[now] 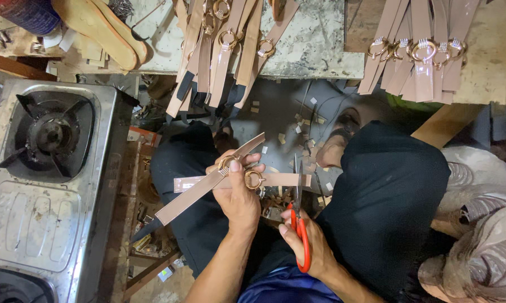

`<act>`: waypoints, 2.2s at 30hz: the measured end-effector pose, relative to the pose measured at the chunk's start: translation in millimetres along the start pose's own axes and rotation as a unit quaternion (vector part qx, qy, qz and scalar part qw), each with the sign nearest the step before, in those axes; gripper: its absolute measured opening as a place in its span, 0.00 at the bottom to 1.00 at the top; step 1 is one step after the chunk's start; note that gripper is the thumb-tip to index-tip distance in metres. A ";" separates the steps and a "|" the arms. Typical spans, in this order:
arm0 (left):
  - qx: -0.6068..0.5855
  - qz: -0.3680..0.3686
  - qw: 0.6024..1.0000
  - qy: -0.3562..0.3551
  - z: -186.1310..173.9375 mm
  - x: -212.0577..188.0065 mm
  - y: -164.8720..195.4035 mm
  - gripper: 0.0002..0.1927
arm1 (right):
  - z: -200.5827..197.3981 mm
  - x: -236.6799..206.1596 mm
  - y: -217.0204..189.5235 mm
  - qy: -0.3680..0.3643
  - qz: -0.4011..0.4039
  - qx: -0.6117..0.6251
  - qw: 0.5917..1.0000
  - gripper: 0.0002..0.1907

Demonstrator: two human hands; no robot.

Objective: The person sits on the floor of a sandal workshop and uses red-handled scissors to trim the ends of beige strap pieces fitted with metal ring buckles. They cut each strap one at a time, place the trimmed strap on the workbench with finished straps, and pick up the next untrimmed strap.

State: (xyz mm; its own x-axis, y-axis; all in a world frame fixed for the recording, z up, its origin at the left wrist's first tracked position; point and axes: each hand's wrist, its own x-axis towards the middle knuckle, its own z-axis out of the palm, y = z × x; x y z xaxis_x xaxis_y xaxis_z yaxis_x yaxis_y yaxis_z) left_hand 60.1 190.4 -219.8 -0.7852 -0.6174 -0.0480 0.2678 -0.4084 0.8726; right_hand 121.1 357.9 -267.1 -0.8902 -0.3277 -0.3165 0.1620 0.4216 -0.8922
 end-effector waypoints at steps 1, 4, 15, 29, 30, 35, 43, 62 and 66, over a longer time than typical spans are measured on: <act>-0.002 0.001 1.000 0.000 0.0 0.1 -0.2 0.14 | 0.1 0.3 -0.9 -0.001 0.002 0.001 1.000 0.18; -0.006 0.000 1.000 -0.001 -0.4 -0.4 -1.0 0.14 | 1.7 0.0 -4.2 -0.006 0.032 0.040 0.999 0.17; -0.010 0.012 1.000 -0.003 -3.6 1.5 -2.7 0.12 | 0.8 -6.9 -6.9 0.018 0.088 0.086 0.992 0.13; 0.065 -0.224 0.948 -0.217 -28.1 -7.7 -0.7 0.12 | -47.0 21.9 -1.2 0.160 -0.130 0.216 0.954 0.12; 0.082 -0.240 0.937 -0.239 -29.1 -8.8 -1.2 0.13 | -51.9 23.5 -4.9 0.147 -0.138 0.207 0.957 0.13; 0.077 -0.273 0.907 -0.311 -30.0 -15.0 -17.6 0.15 | -65.4 26.1 -10.7 0.123 -0.063 0.185 0.973 0.18; -0.119 -0.297 0.934 -0.161 -22.6 -10.0 -30.6 0.24 | -56.6 18.3 14.0 0.016 0.098 0.229 0.968 0.19; -0.197 -0.354 0.895 -0.185 -19.6 -14.7 -22.0 0.17 | -44.5 4.7 -5.4 0.021 0.022 0.134 0.990 0.13; -0.200 -0.342 0.897 -0.197 -25.1 -9.3 -12.2 0.25 | -64.1 -1.0 -29.6 0.102 -0.098 0.119 0.983 0.11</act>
State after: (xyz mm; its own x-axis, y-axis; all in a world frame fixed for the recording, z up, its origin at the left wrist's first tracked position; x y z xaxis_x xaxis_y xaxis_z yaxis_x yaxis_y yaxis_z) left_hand 78.2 184.2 -242.2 -0.9575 0.1226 -0.2611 -0.2343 -0.8584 0.4564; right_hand 89.9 400.0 -219.7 -0.9770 -0.1967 -0.0824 0.0530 0.1503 -0.9872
